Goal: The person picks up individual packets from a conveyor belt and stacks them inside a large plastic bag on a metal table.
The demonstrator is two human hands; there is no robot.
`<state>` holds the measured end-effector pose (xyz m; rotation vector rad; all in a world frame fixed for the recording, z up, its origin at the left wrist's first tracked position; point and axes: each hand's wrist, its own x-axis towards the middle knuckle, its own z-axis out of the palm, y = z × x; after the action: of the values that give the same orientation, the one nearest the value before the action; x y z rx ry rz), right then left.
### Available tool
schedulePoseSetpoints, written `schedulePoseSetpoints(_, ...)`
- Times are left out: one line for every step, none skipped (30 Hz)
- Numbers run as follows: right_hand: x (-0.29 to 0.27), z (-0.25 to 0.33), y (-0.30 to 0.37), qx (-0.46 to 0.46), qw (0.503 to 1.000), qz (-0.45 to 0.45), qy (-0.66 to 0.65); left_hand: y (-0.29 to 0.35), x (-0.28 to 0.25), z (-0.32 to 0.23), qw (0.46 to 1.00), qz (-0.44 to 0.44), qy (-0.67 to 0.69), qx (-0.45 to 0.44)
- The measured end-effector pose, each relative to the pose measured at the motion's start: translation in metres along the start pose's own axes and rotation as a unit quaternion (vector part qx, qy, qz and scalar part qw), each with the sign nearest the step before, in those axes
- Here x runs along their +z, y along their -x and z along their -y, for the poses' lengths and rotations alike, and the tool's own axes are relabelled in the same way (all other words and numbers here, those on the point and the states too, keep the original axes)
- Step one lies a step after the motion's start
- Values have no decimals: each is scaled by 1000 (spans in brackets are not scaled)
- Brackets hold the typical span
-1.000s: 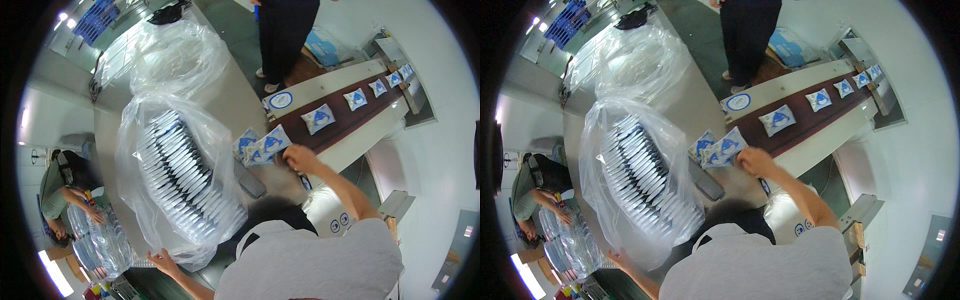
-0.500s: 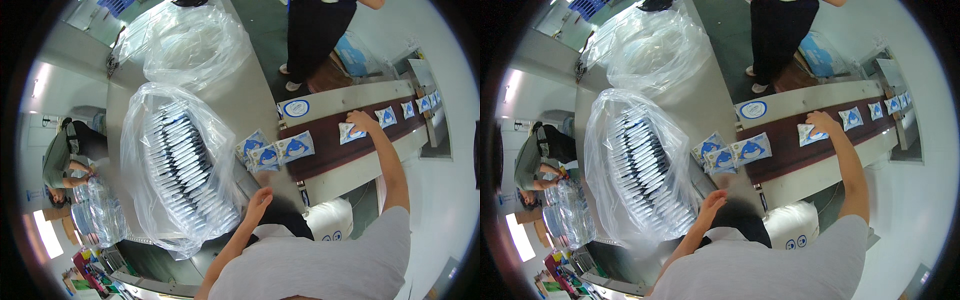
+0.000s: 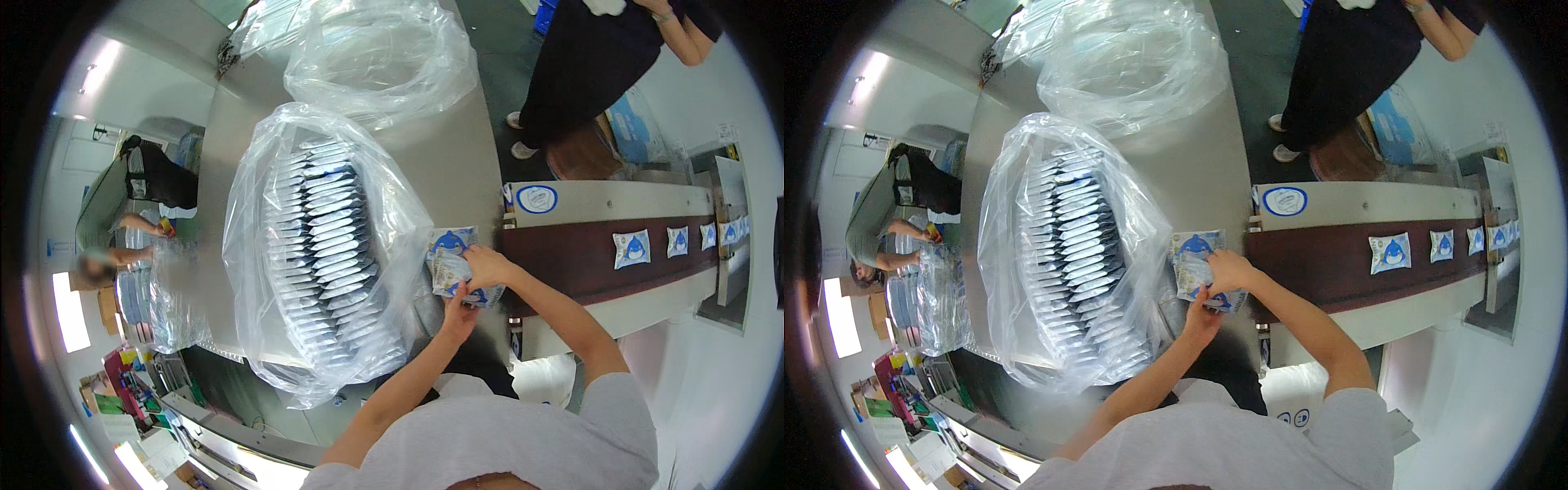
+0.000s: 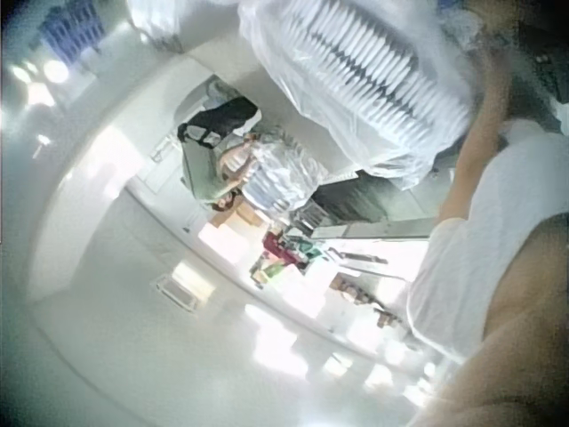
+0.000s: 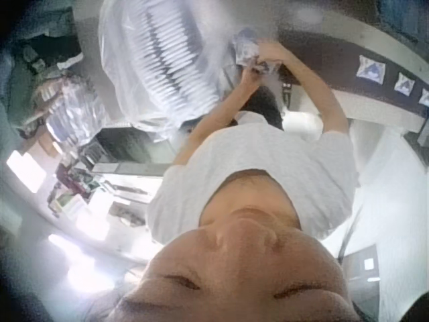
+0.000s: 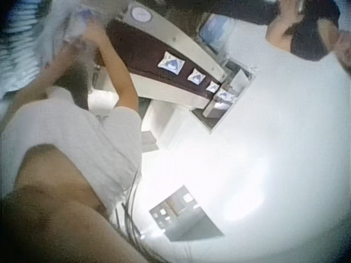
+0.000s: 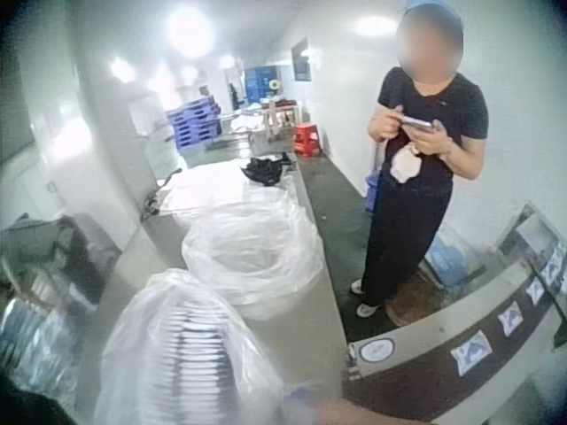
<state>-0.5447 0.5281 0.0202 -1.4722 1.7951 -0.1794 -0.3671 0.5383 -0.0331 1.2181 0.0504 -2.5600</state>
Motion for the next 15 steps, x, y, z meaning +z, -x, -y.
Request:
schedulePoseSetpoints(-3,5,2,15,999,19,21,4,11,1,1000,13,22,11)
schedulePoseSetpoints(-11,7,-2,-27,998,-16,62,7,22,-2,999,20,12,22)
schedulePoseSetpoints(-29,11,-8,-72,991,-50,105,10,31,-3,999,28,4,37)
schedulePoseSetpoints(-38,7,-19,-82,991,-49,92,13,42,-4,998,36,-3,50)
schedulePoseSetpoints(-47,5,-31,-93,992,-46,78,19,55,-7,995,65,-21,79)
schedulePoseSetpoints(-50,1,-50,-73,997,-9,11,22,48,-10,983,74,-143,89)
schedulePoseSetpoints(-53,7,-67,-57,996,28,-55,25,38,-21,956,78,-263,103)
schedulePoseSetpoints(-50,15,-73,-39,995,75,-55,31,26,-31,915,75,-379,114)
schedulePoseSetpoints(-52,16,-78,-13,992,115,-57,63,37,-45,903,59,-410,117)
schedulePoseSetpoints(-53,20,-78,11,986,157,-58,99,51,-68,846,98,-480,209)
schedulePoseSetpoints(-57,28,-75,2,987,149,-64,137,60,-93,775,130,-543,296)
schedulePoseSetpoints(-62,30,-68,-2,988,135,-71,175,68,-120,682,93,-604,402)
schedulePoseSetpoints(-57,24,-65,10,997,66,31,211,69,-147,569,46,-653,498)
schedulePoseSetpoints(-51,25,-65,19,991,-5,131,243,59,-167,476,-72,-679,555)
schedulePoseSetpoints(-55,44,-61,42,984,-55,163,262,37,-185,500,-158,-593,611)
